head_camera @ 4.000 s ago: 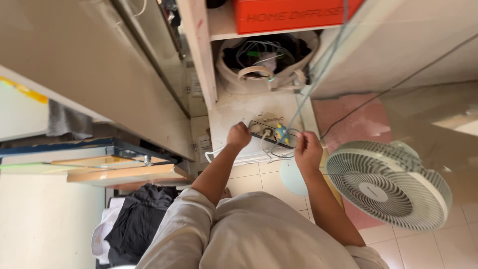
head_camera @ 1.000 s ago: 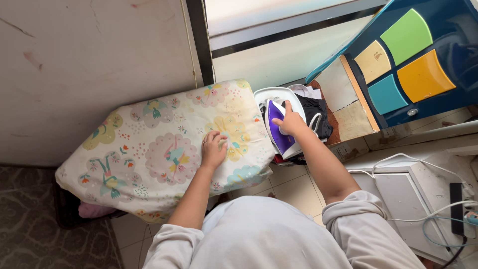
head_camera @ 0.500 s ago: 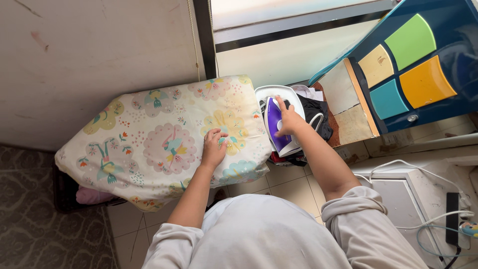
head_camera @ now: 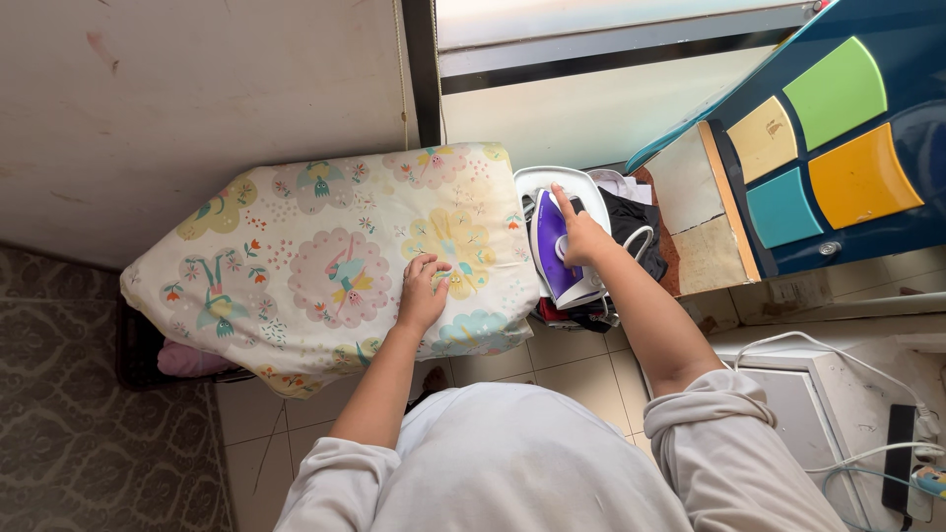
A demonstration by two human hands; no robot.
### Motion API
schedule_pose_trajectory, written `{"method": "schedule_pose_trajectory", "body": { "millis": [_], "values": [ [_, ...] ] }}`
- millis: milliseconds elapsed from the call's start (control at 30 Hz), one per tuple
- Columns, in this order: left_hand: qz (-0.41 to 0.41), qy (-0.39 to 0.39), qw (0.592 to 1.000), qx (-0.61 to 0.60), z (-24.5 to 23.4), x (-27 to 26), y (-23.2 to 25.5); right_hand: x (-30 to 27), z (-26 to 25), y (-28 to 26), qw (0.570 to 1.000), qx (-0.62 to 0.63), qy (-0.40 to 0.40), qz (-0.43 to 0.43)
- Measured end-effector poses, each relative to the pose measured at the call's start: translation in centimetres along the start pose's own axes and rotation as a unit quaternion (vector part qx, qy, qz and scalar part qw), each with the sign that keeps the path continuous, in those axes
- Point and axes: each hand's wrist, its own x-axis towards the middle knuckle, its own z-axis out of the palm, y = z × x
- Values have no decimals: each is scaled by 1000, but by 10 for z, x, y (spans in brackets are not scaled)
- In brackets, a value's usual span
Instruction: The person plugs in a power strip and an iron, then irons a black garment on a small ironing board. They smooth the fabric, flip it, and continue ironing different sections.
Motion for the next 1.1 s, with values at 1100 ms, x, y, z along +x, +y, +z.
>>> {"method": "schedule_pose_trajectory", "body": {
  "millis": [1100],
  "values": [
    [91,-32,995,6,33,19,17,-8,-45,36,973,54,219,-40]
  ]
}}
